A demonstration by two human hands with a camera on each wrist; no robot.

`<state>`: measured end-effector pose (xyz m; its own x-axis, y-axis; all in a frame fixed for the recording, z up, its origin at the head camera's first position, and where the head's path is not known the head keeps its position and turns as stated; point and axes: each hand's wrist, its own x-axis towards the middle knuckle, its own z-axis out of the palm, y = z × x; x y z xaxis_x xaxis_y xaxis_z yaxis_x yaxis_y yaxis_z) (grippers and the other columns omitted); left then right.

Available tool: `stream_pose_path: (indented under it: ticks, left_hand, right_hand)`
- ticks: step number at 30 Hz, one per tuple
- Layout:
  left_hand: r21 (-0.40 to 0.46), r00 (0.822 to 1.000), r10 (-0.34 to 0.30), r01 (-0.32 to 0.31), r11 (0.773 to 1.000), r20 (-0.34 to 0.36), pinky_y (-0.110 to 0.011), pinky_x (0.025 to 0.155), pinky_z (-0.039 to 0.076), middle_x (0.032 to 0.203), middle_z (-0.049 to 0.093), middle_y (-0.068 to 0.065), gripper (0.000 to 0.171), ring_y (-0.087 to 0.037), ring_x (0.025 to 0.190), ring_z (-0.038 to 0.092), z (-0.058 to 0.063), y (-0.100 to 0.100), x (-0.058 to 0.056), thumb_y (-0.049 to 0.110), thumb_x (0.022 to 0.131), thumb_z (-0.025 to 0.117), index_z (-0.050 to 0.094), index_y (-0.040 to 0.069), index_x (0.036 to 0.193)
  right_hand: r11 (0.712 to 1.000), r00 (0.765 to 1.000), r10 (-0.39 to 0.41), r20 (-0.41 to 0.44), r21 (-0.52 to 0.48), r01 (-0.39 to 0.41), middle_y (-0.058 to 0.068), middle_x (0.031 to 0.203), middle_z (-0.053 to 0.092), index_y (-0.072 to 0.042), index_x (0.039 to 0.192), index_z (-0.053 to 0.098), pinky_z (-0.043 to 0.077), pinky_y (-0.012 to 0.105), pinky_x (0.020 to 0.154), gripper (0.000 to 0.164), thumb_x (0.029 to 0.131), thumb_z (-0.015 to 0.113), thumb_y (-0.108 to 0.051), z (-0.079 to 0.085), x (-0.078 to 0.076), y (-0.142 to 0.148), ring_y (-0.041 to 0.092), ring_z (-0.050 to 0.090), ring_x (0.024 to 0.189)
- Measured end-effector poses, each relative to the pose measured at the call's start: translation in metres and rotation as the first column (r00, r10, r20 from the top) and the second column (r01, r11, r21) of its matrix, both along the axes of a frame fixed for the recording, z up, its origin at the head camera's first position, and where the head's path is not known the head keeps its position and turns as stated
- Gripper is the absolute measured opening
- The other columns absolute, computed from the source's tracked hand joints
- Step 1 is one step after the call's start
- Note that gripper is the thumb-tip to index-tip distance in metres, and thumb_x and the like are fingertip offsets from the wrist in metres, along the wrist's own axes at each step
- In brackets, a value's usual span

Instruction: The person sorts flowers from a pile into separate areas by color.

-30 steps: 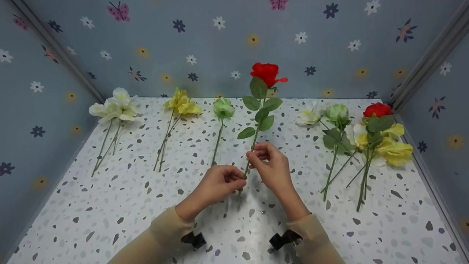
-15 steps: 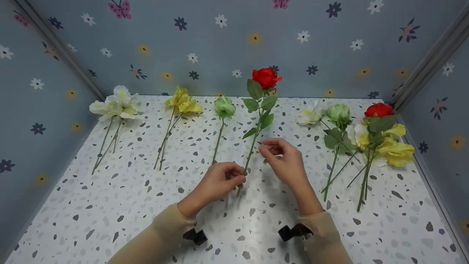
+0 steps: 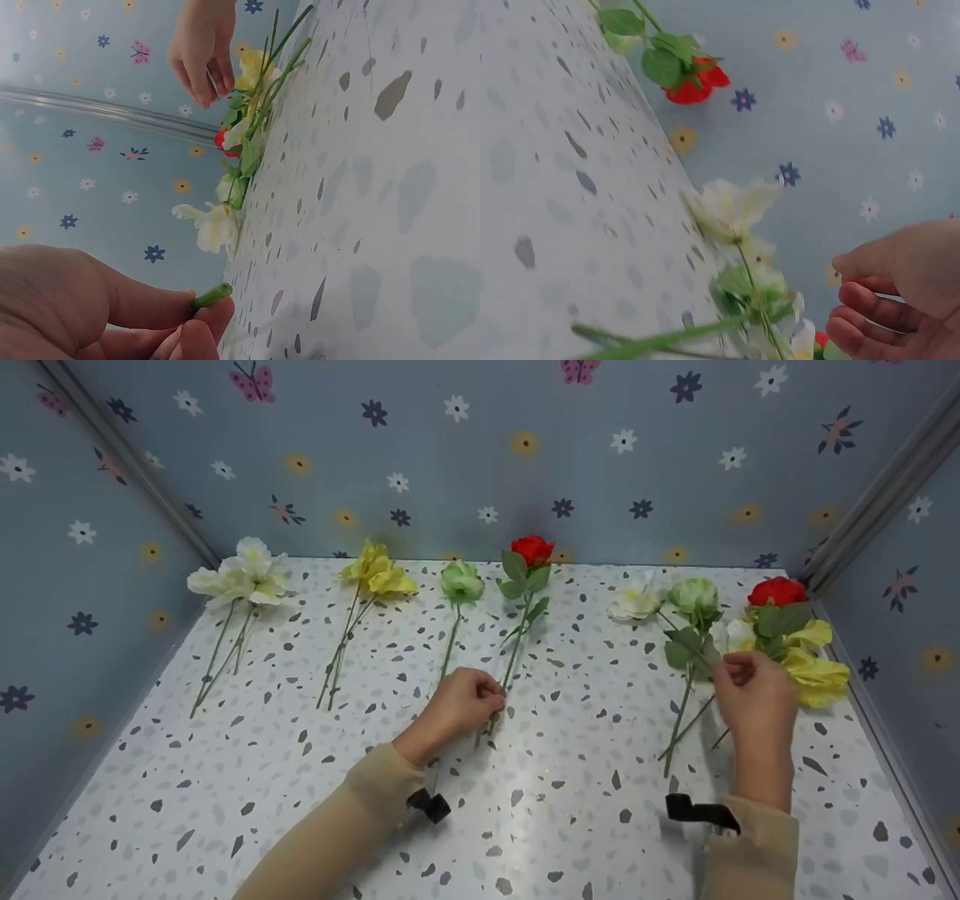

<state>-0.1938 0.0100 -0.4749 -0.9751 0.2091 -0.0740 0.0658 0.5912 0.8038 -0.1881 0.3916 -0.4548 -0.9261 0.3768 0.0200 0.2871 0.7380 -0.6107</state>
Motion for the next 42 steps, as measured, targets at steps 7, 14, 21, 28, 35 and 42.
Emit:
stream_pose_path:
  ticks: [7, 14, 21, 28, 35, 42]
  left_hand:
    - [-0.078, 1.000, -0.010, 0.012, 0.997, 0.025, -0.024, 0.044, 0.028, 0.048, 0.034, 0.008, 0.043, -0.008, 0.043, 0.033, -0.006, 0.015, -0.010, 0.002, 0.089, 0.061, 0.045, 0.016, 0.053]
    - [-0.133, 0.998, -0.053, 0.048, 0.990, -0.034, -0.024, 0.037, 0.017, 0.042, 0.020, 0.008, 0.052, -0.007, 0.037, 0.018, -0.015, 0.023, -0.011, 0.001, 0.087, 0.061, 0.034, 0.018, 0.045]
    - [-0.162, 0.994, -0.097, 0.089, 0.983, -0.043, -0.023, 0.037, 0.026, 0.039, 0.027, 0.007, 0.056, -0.008, 0.032, 0.030, -0.019, 0.023, -0.009, 0.009, 0.094, 0.062, 0.036, 0.017, 0.045]
    - [-0.171, 0.993, -0.109, 0.100, 0.980, -0.045, -0.023, 0.036, 0.027, 0.040, 0.028, 0.008, 0.054, -0.008, 0.033, 0.030, -0.018, 0.023, -0.006, 0.010, 0.094, 0.062, 0.037, 0.017, 0.047]
    - [-0.177, 0.994, -0.104, 0.095, 0.980, -0.041, -0.024, 0.038, 0.029, 0.043, 0.026, 0.007, 0.052, -0.009, 0.036, 0.031, -0.018, 0.027, -0.004, 0.009, 0.094, 0.061, 0.035, 0.017, 0.049]
    - [-0.138, 0.993, -0.108, 0.101, 0.985, -0.044, -0.023, 0.039, 0.033, 0.042, 0.034, 0.007, 0.051, -0.009, 0.035, 0.037, -0.019, 0.030, -0.006, 0.009, 0.095, 0.060, 0.041, 0.017, 0.049]
  right_hand:
    - [0.974, 0.968, -0.227, 0.107, 0.019, 0.226, 0.017, 0.126, 0.057, -0.001, 0.141, 0.052, 0.046, 0.028, 0.062, 0.057, 0.102, 0.052, -0.042, -0.016, 0.006, 0.031, 0.026, 0.055, 0.098]
    - [0.964, 0.955, -0.260, 0.145, -0.013, 0.265, 0.023, 0.139, 0.050, 0.000, 0.146, 0.048, 0.044, 0.032, 0.067, 0.058, 0.102, 0.049, -0.038, -0.026, 0.009, 0.041, 0.036, 0.054, 0.113]
    - [0.971, 0.954, -0.226, 0.195, -0.030, 0.237, 0.026, 0.144, 0.048, -0.001, 0.149, 0.044, 0.051, 0.039, 0.067, 0.061, 0.104, 0.046, -0.042, -0.027, 0.009, 0.042, 0.037, 0.060, 0.104]
    - [0.975, 0.955, -0.209, 0.211, -0.027, 0.220, 0.028, 0.141, 0.051, 0.000, 0.148, 0.046, 0.052, 0.040, 0.070, 0.064, 0.103, 0.047, -0.045, -0.028, 0.008, 0.040, 0.038, 0.059, 0.110]
    - [0.964, 0.945, -0.231, 0.231, -0.076, 0.255, 0.022, 0.136, 0.056, -0.003, 0.147, 0.050, 0.050, 0.029, 0.059, 0.059, 0.103, 0.048, -0.042, -0.028, 0.007, 0.043, 0.021, 0.061, 0.092]
    - [0.924, 0.925, -0.295, 0.239, -0.176, 0.340, 0.002, 0.114, 0.059, -0.008, 0.150, 0.048, 0.052, 0.030, 0.067, 0.056, 0.103, 0.047, -0.041, -0.026, 0.006, 0.046, 0.002, 0.052, 0.073]
